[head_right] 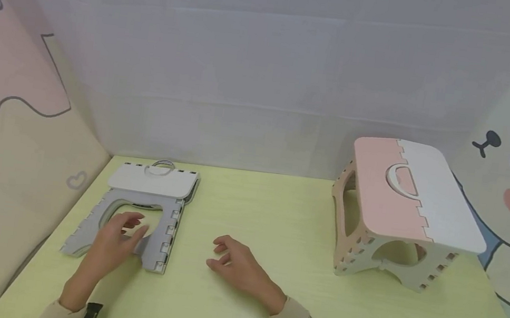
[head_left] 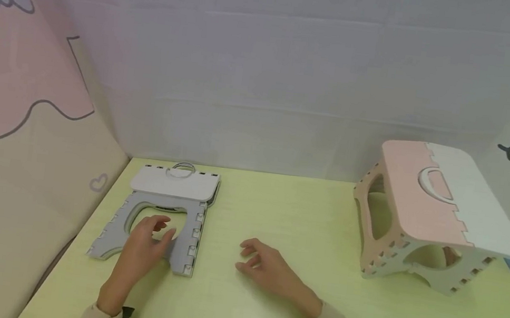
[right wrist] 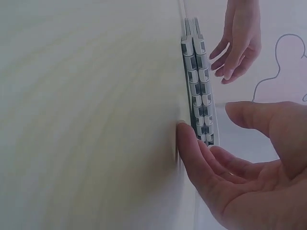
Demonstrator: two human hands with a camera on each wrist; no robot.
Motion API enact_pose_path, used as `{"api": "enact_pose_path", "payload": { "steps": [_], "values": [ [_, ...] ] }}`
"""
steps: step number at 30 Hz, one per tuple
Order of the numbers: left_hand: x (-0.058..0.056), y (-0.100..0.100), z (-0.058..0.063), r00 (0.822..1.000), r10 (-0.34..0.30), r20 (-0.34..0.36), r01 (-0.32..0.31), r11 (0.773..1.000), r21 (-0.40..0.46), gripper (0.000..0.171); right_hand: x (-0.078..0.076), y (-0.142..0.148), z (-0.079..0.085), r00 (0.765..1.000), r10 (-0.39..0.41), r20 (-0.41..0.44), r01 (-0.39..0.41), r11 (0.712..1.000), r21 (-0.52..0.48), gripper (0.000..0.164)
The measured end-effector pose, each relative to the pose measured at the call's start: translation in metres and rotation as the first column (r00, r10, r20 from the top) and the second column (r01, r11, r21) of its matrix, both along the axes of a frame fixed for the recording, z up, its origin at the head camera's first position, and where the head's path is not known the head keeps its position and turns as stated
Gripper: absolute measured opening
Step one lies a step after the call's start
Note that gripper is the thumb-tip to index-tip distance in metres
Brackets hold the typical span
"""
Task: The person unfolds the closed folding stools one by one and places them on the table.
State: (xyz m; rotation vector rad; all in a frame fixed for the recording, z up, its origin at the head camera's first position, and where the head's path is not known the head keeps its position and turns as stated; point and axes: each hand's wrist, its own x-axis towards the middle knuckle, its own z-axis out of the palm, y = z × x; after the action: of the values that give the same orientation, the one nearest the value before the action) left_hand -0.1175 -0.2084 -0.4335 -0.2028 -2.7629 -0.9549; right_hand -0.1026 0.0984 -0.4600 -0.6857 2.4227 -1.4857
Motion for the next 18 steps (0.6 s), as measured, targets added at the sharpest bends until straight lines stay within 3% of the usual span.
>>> {"api": "enact_pose_path", "payload": {
  "steps": [5, 18],
  "values": [
    [0.0, -0.009, 0.002, 0.998, 0.031, 0.056, -0.031, 1.0, 0.003, 0.029, 0.0, -0.007, 0.001, 1.0, 0.007, 0.031, -0.007, 1.0, -0.016, 0.044],
    [-0.003, -0.026, 0.0, 0.996, 0.086, 0.025, -0.086, 0.996, 0.002, 0.028, -0.001, -0.024, 0.001, 0.998, 0.0, 0.071, 0.002, 1.0, -0.029, 0.044]
  ]
}}
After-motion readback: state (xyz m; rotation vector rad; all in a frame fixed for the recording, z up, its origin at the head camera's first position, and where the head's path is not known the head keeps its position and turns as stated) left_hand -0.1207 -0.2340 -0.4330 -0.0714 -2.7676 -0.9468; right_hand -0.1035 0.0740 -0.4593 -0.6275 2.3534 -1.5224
